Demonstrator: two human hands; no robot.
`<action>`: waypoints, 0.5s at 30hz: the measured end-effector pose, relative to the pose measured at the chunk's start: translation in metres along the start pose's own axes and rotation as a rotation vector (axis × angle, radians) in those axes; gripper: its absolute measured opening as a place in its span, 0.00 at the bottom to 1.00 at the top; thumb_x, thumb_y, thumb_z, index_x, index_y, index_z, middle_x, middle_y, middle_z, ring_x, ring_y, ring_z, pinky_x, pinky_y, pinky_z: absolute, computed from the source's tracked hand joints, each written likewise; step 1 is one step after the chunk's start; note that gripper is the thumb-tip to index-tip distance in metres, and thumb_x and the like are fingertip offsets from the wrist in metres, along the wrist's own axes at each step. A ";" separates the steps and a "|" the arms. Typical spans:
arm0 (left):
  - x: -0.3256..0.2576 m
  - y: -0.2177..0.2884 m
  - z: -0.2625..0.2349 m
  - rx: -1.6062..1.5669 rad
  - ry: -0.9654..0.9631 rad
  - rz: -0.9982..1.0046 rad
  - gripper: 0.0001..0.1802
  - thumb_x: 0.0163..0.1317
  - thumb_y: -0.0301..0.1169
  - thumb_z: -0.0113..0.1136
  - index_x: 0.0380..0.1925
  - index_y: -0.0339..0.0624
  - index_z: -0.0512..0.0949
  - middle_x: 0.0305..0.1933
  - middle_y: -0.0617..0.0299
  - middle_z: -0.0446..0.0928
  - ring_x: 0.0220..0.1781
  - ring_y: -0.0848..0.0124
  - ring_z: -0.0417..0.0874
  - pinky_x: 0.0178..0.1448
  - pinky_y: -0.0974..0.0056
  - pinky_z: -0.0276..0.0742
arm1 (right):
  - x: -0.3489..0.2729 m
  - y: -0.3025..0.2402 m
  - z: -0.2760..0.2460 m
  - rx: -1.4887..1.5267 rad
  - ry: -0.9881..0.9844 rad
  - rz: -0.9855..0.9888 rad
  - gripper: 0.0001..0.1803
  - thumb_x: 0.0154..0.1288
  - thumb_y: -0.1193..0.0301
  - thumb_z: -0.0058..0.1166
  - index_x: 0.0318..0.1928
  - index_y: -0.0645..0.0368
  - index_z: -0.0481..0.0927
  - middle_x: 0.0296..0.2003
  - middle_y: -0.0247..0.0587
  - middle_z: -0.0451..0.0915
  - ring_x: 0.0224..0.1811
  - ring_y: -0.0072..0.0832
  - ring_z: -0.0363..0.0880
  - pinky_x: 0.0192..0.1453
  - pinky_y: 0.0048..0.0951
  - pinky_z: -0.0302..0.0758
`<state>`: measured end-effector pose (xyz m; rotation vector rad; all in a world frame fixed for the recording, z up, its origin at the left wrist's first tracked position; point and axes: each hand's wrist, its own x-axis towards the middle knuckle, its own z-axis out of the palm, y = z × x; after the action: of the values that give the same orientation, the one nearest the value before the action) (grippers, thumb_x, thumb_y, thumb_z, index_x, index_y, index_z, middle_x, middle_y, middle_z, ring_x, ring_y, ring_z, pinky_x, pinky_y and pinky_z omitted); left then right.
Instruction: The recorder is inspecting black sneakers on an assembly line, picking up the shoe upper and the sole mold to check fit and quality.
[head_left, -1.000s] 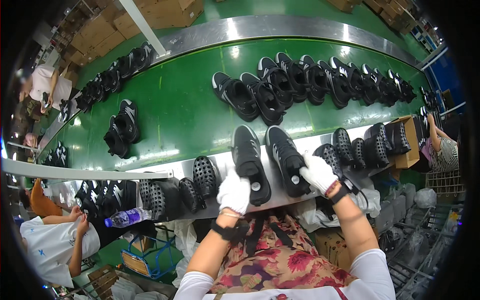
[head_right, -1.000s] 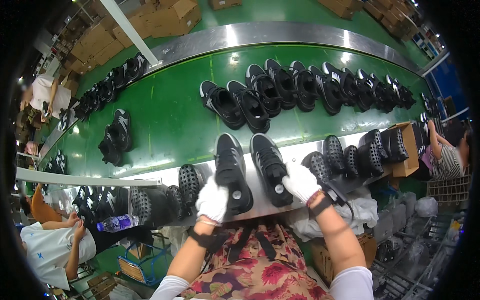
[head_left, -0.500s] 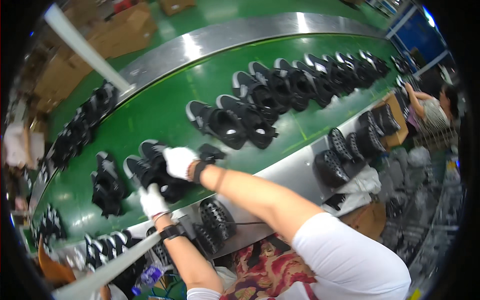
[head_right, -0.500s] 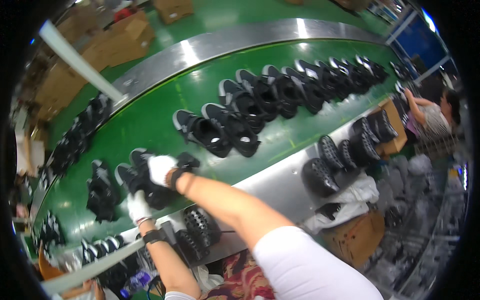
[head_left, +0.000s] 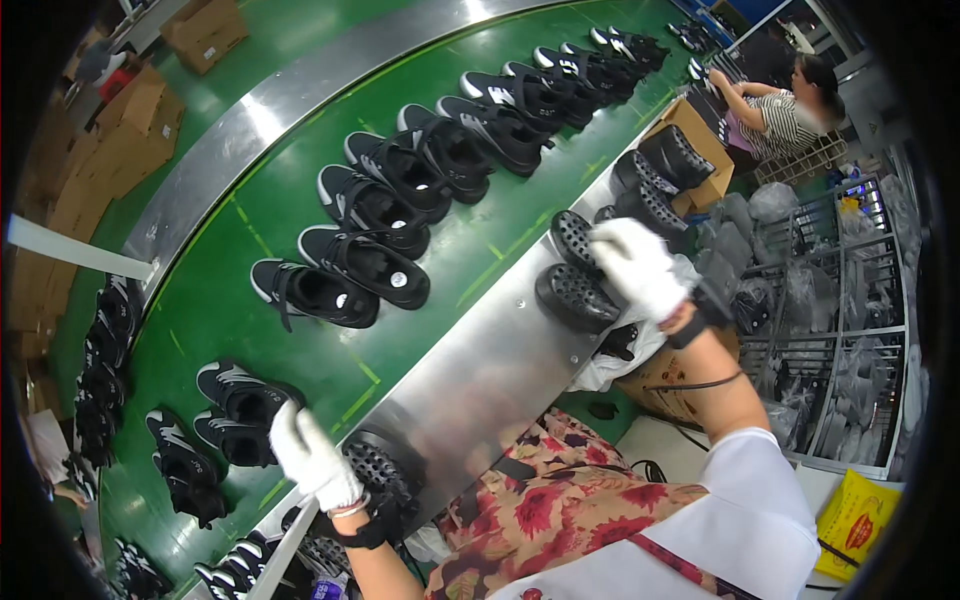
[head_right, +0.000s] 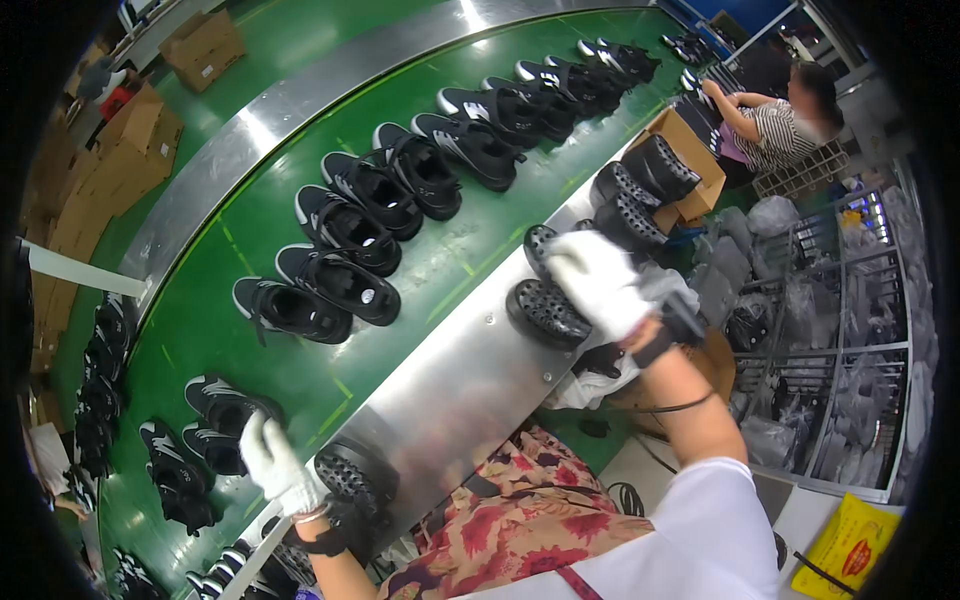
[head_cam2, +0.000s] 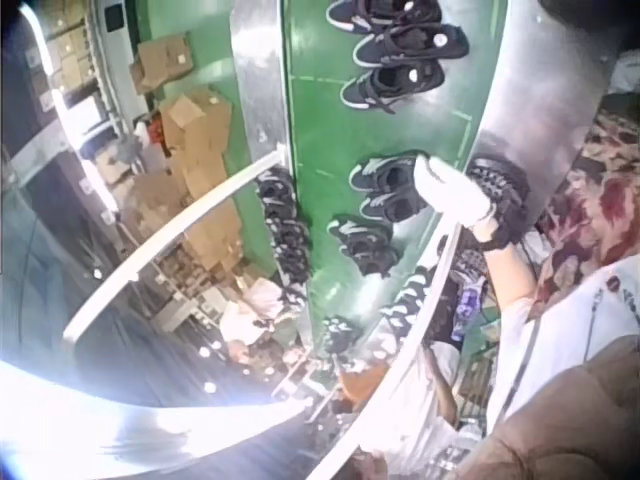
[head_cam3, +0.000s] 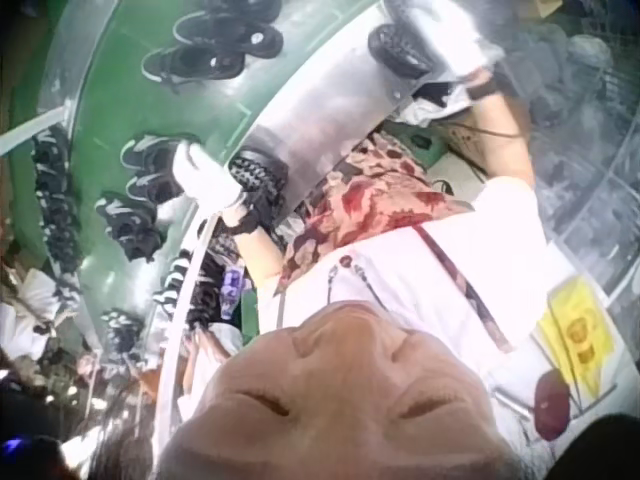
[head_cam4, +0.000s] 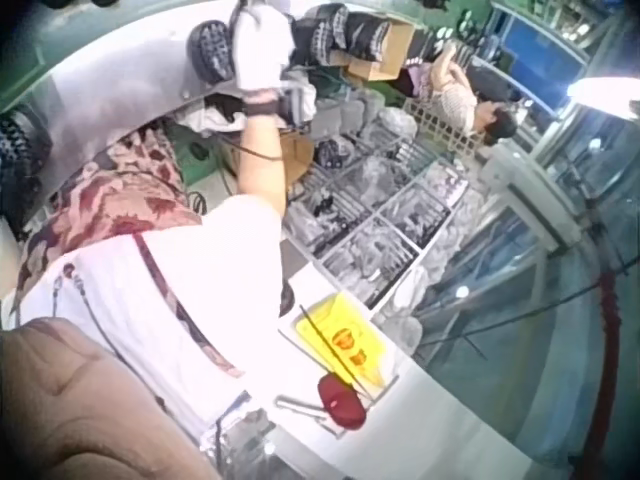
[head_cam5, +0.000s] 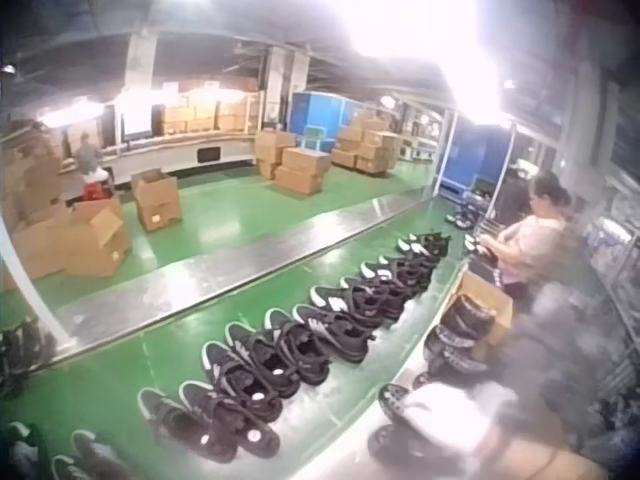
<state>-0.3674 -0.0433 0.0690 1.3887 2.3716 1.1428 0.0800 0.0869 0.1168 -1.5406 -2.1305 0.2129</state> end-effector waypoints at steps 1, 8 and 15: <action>-0.003 0.009 0.012 -0.005 -0.069 0.063 0.13 0.68 0.27 0.60 0.50 0.34 0.81 0.52 0.49 0.82 0.55 0.56 0.82 0.64 0.56 0.74 | -0.012 0.024 -0.019 0.017 -0.028 0.116 0.08 0.58 0.74 0.59 0.40 0.57 0.81 0.41 0.45 0.81 0.46 0.44 0.81 0.53 0.39 0.78; 0.019 0.065 0.110 0.183 -0.242 0.433 0.25 0.63 0.30 0.63 0.61 0.42 0.76 0.62 0.46 0.75 0.64 0.49 0.74 0.69 0.50 0.69 | -0.097 0.064 -0.017 -0.016 -0.353 -0.127 0.21 0.50 0.78 0.60 0.48 0.47 0.83 0.55 0.52 0.76 0.55 0.52 0.75 0.59 0.45 0.75; 0.071 0.043 0.153 0.176 -0.389 0.172 0.25 0.59 0.28 0.57 0.59 0.51 0.74 0.54 0.48 0.78 0.57 0.48 0.78 0.63 0.50 0.74 | -0.102 0.061 0.025 -0.171 -0.611 -0.023 0.14 0.65 0.65 0.51 0.51 0.39 0.79 0.50 0.51 0.73 0.49 0.51 0.76 0.52 0.48 0.77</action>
<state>-0.3036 0.1069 0.0081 1.7179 2.1453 0.6301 0.1440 0.0180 0.0397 -1.7019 -2.6874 0.5682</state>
